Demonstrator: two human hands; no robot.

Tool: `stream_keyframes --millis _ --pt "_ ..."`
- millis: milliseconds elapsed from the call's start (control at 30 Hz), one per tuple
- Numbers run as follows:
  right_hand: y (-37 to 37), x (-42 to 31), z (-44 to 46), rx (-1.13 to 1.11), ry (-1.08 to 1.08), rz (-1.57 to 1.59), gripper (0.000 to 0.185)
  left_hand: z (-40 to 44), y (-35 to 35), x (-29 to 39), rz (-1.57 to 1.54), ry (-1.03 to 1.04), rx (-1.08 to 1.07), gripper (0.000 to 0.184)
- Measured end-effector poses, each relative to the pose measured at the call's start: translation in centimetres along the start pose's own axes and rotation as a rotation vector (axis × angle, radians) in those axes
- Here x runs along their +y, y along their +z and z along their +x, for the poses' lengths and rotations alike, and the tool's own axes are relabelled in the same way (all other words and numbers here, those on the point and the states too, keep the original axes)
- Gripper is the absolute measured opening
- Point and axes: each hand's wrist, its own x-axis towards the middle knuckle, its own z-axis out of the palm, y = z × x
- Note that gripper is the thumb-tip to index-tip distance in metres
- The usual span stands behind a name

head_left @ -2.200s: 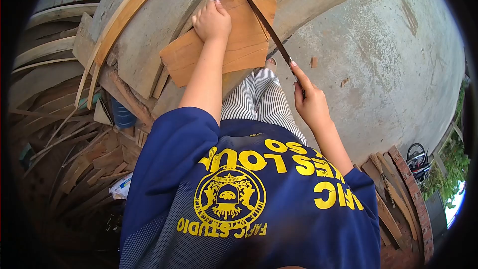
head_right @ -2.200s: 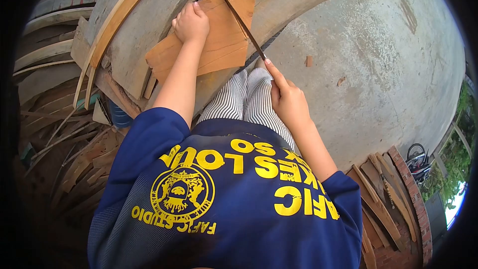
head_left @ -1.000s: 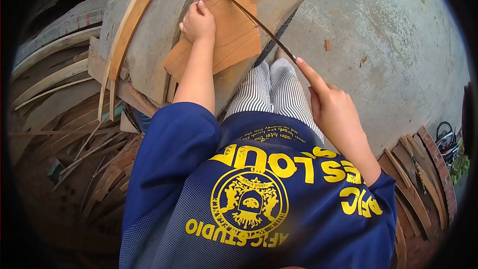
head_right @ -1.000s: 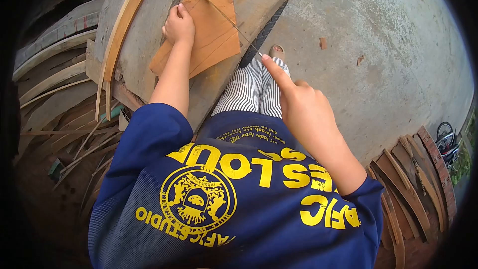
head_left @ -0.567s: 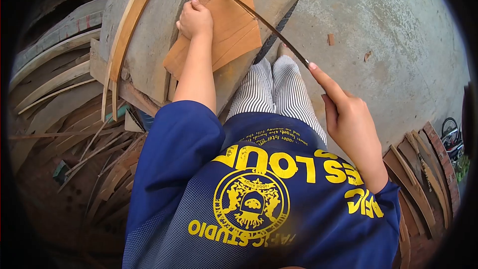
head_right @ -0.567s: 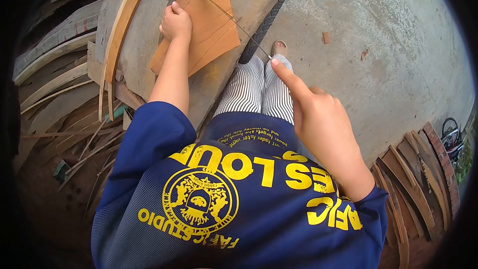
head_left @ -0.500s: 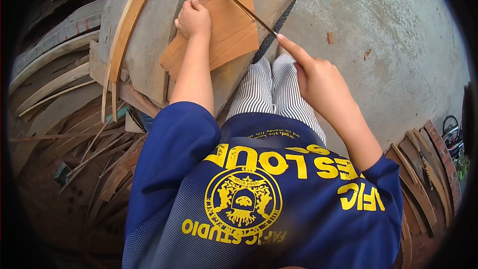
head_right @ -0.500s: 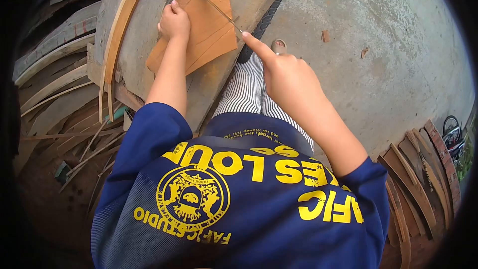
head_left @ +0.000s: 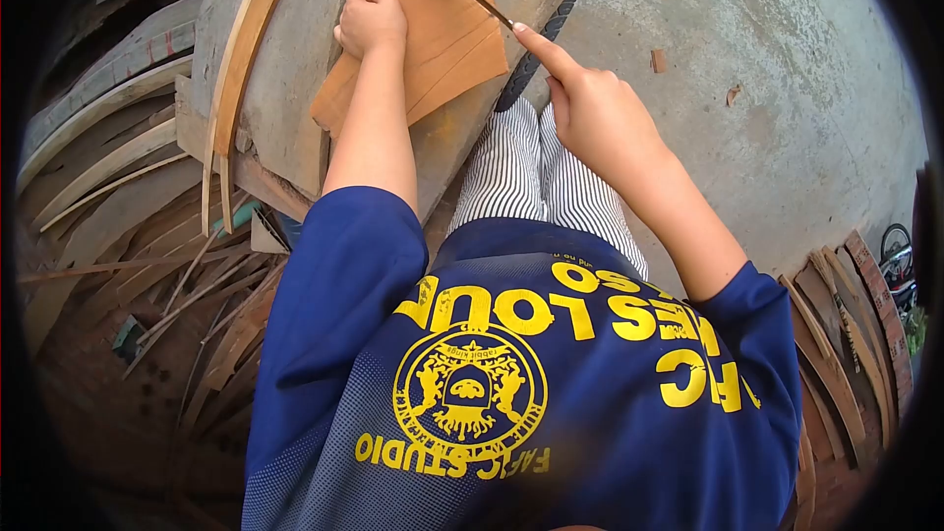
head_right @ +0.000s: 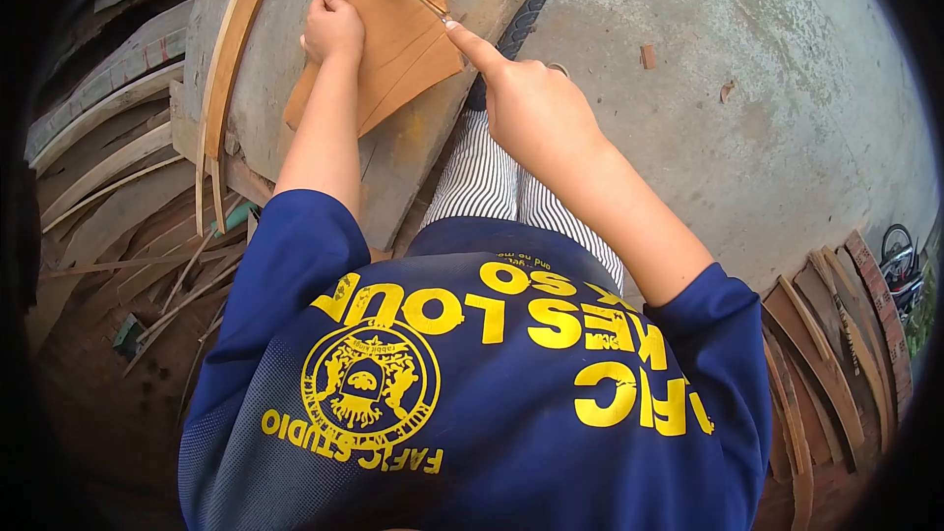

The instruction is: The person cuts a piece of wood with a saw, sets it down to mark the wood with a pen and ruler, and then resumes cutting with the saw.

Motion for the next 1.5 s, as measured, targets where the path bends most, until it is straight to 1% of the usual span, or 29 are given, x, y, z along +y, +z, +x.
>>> stream_keyframes --millis 67,133,167,233,267,333,367,433,467,533,567,633,767,833,867,900,967,1000,1067,1100,1167,1200,1267,1300,1333,1367,1433,1467,1500 --pt "-2.5 -1.2 -0.9 -0.047 0.035 0.012 0.056 0.3 -0.1 -0.2 0.018 -0.021 0.001 0.040" --pt "-7.7 -4.2 -4.4 -0.183 0.173 -0.022 0.056 0.7 0.0 0.1 0.020 -0.031 -0.015 0.040" --pt "-9.6 -5.4 -6.4 -0.202 0.199 -0.118 0.056 0.7 0.2 0.1 0.017 -0.032 -0.016 0.040" --pt "-10.6 -5.3 -7.6 -0.191 0.204 -0.089 0.053 0.5 0.4 -0.3 -0.005 -0.033 0.033 0.040" --pt "-9.3 -4.5 -6.7 -0.197 0.207 -0.084 0.053 0.3 0.3 -0.5 0.002 -0.034 0.028 0.040" --pt "-5.1 -2.2 -2.3 -0.111 0.086 -0.049 0.051 0.2 -0.1 -0.1 -0.022 -0.007 0.012 0.041" --pt "-3.8 -1.7 -0.9 -0.113 0.085 -0.049 0.051 0.2 0.0 -0.2 -0.022 -0.009 0.012 0.041" --pt "-2.4 -1.6 0.9 -0.062 0.007 -0.014 0.050 0.4 0.2 -0.1 0.010 -0.045 0.031 0.042" --pt "-3.5 -1.7 -0.1 -0.079 -0.028 -0.004 0.063 0.2 0.2 -0.1 0.012 -0.045 0.030 0.042" --pt "-8.0 -4.0 -3.5 -0.155 0.086 -0.059 0.054 0.3 0.1 0.6 0.037 0.036 0.009 0.043" --pt "-10.4 -5.2 -5.3 -0.256 0.192 -0.101 0.053 0.4 0.1 0.6 0.033 0.036 0.017 0.043" --pt "-11.5 -5.9 -6.9 -0.233 0.208 -0.167 0.053 0.5 0.2 0.6 0.044 -0.043 0.041 0.043" --pt "-6.7 -3.7 -1.2 -0.172 0.113 -0.098 0.054 0.4 0.1 0.2 0.050 -0.043 0.026 0.044" --pt "-4.6 -3.1 1.4 -0.043 -0.050 -0.063 0.055 0.7 0.2 0.3 0.051 -0.054 0.001 0.044" --pt "-5.7 -3.5 0.7 -0.117 -0.059 -0.084 0.061 0.9 0.4 0.5 0.038 -0.056 0.003 0.044" --pt "-7.8 -4.8 -1.1 -0.118 -0.063 -0.100 0.061 0.8 0.6 0.2 0.056 -0.043 -0.002 0.044" --pt "-11.9 -7.1 -4.5 -0.326 0.125 -0.216 0.048 0.9 0.8 0.3 0.053 -0.049 0.014 0.043" --pt "-12.6 -7.1 -4.0 -0.318 0.107 -0.238 0.048 0.7 0.5 0.5 0.076 -0.047 0.002 0.042" --pt "-13.5 -7.2 -3.4 -0.350 0.187 -0.158 0.047 0.4 0.4 0.5 0.087 -0.054 -0.004 0.041" --pt "-11.8 -6.3 -2.0 -0.346 0.177 -0.175 0.047 0.4 0.4 0.3 0.073 -0.021 0.013 0.041" --pt "-7.1 -4.0 2.2 -0.146 -0.046 -0.078 0.048 0.7 0.7 0.4 0.046 -0.007 0.047 0.040" --pt "-7.2 -4.5 2.5 -0.148 -0.058 -0.091 0.048 0.6 0.6 0.5 0.058 -0.009 0.035 0.039" --pt "-7.5 -5.7 2.5 -0.256 0.008 -0.168 0.048 0.2 0.4 0.6 0.066 -0.031 0.021 0.038" --pt "-8.3 -6.3 2.0 -0.267 -0.002 -0.181 0.048 -0.3 0.0 1.1 0.050 0.056 -0.024 0.038" --pt "-9.7 -6.9 1.2 -0.340 0.093 -0.193 0.049 -0.3 -0.2 1.5 0.034 0.137 -0.058 0.037" --pt "-10.5 -7.3 0.5 -0.417 0.187 -0.202 0.049 -0.4 -0.2 1.7 0.035 0.110 -0.047 0.037" --pt "-9.7 -6.9 0.4 -0.419 0.148 -0.247 0.053 -0.6 0.1 1.7 0.003 0.195 -0.082 0.038" --pt "-9.1 -6.7 0.5 -0.348 0.118 -0.198 0.054 -0.8 0.3 1.5 0.006 0.164 -0.082 0.038" --pt "-8.4 -6.3 0.5 -0.276 0.092 -0.148 0.056 -0.8 0.3 1.6 -0.019 0.069 -0.032 0.038"
